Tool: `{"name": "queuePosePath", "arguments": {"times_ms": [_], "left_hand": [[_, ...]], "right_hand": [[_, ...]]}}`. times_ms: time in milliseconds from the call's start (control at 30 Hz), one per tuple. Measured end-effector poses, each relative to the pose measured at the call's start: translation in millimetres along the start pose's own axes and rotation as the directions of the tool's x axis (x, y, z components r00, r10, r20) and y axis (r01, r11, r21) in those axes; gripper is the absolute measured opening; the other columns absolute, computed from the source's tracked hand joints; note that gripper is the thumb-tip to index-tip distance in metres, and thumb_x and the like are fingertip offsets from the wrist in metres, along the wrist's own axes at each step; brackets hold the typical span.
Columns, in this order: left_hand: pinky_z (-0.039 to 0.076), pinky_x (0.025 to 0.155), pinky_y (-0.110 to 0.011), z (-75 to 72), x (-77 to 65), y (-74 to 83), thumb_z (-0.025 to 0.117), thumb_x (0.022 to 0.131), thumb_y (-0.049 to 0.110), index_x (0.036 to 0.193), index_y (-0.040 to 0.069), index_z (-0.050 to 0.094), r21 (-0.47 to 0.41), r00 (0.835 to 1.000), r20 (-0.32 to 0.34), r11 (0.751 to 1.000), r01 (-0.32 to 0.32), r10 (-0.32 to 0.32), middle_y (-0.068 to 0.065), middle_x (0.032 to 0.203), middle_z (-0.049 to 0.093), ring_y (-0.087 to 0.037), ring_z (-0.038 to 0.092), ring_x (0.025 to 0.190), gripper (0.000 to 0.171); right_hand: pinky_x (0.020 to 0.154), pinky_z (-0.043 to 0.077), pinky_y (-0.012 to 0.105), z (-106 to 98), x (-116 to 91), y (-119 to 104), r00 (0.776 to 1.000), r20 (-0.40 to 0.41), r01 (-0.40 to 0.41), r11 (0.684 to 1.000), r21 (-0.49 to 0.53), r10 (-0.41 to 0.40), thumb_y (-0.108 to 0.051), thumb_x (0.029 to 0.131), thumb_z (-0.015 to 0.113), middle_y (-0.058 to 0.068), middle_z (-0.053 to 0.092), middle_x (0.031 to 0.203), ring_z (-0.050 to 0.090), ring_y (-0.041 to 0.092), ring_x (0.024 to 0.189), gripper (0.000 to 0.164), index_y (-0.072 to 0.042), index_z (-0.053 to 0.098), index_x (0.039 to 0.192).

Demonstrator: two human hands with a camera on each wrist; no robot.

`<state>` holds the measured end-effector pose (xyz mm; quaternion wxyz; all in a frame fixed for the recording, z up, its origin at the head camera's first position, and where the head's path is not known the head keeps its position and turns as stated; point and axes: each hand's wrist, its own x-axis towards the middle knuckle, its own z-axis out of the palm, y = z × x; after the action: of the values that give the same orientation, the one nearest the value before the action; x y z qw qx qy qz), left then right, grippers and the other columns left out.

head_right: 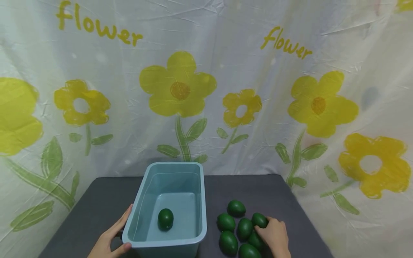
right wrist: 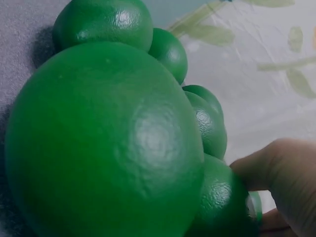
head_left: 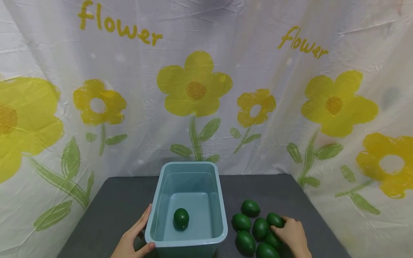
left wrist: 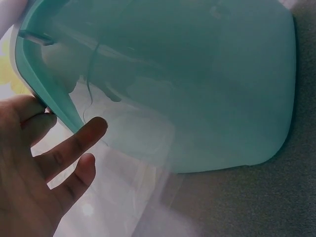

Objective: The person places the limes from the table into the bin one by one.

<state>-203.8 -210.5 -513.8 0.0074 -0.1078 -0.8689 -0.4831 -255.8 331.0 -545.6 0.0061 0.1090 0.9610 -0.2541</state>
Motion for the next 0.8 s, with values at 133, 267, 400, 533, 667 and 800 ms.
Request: {"name": "queuePosePath", "arguments": {"times_ms": [133,267,400,533,667,800], "left_hand": [[0.057,0.085,-0.04,0.6,-0.3,0.7,0.071,0.102,0.028,0.17,0.013,0.025,0.01,1.0,-0.005,1.0,-0.001,0.002,-0.014,0.174,0.022,-0.051,0.035,0.151,0.084],[0.057,0.081,-0.038,-0.2,0.4,0.3,0.071,0.102,0.028,0.17,0.013,0.024,0.002,1.0,-0.002,1.0,-0.006,0.006,-0.016,0.174,0.021,-0.054,0.035,0.15,0.084],[0.058,0.087,-0.048,-0.8,1.1,-1.1,0.07,0.102,0.029,0.17,0.012,0.022,0.0,1.0,0.004,1.0,-0.002,0.002,-0.017,0.175,0.02,-0.055,0.032,0.151,0.085],[0.058,0.086,-0.048,-0.7,1.3,-1.0,0.07,0.103,0.029,0.17,0.013,0.021,-0.018,1.0,0.009,1.0,0.009,-0.009,-0.017,0.175,0.019,-0.056,0.032,0.151,0.085],[0.056,0.078,-0.034,0.0,0.7,0.0,0.07,0.102,0.027,0.171,0.014,0.021,-0.038,1.0,0.007,0.999,0.008,-0.008,-0.016,0.175,0.019,-0.054,0.036,0.149,0.085],[0.054,0.075,-0.031,0.6,0.3,0.0,0.07,0.102,0.026,0.17,0.013,0.022,-0.056,1.0,0.004,0.998,0.004,-0.004,-0.015,0.175,0.019,-0.053,0.038,0.148,0.085]], "right_hand": [[0.07,0.058,0.049,-0.4,2.6,1.1,1.0,0.001,-0.012,1.0,-0.013,0.012,-0.04,0.085,0.086,0.022,0.075,0.096,0.069,0.03,0.078,0.072,0.017,0.067,0.126],[0.07,0.058,0.048,0.0,4.5,1.3,1.0,0.011,-0.01,1.0,-0.017,0.01,-0.039,0.085,0.086,0.021,0.075,0.097,0.068,0.029,0.078,0.07,0.015,0.068,0.125],[0.069,0.058,0.047,1.2,4.4,0.6,1.0,-0.002,0.006,1.0,-0.021,-0.006,-0.038,0.085,0.086,0.019,0.076,0.095,0.068,0.027,0.076,0.069,0.015,0.069,0.125],[0.071,0.057,0.049,0.8,3.8,-0.4,1.0,-0.016,0.001,1.0,-0.018,-0.001,-0.039,0.086,0.086,0.022,0.075,0.098,0.067,0.029,0.079,0.07,0.015,0.068,0.127],[0.073,0.057,0.052,-1.0,3.8,-0.8,0.999,-0.04,-0.006,1.0,0.006,0.007,-0.042,0.086,0.085,0.027,0.075,0.103,0.068,0.034,0.082,0.075,0.015,0.066,0.13],[0.077,0.058,0.055,-3.0,3.6,-2.3,0.996,-0.088,-0.004,0.997,0.083,0.012,-0.045,0.087,0.085,0.032,0.073,0.114,0.072,0.041,0.088,0.078,0.015,0.065,0.132]]}}
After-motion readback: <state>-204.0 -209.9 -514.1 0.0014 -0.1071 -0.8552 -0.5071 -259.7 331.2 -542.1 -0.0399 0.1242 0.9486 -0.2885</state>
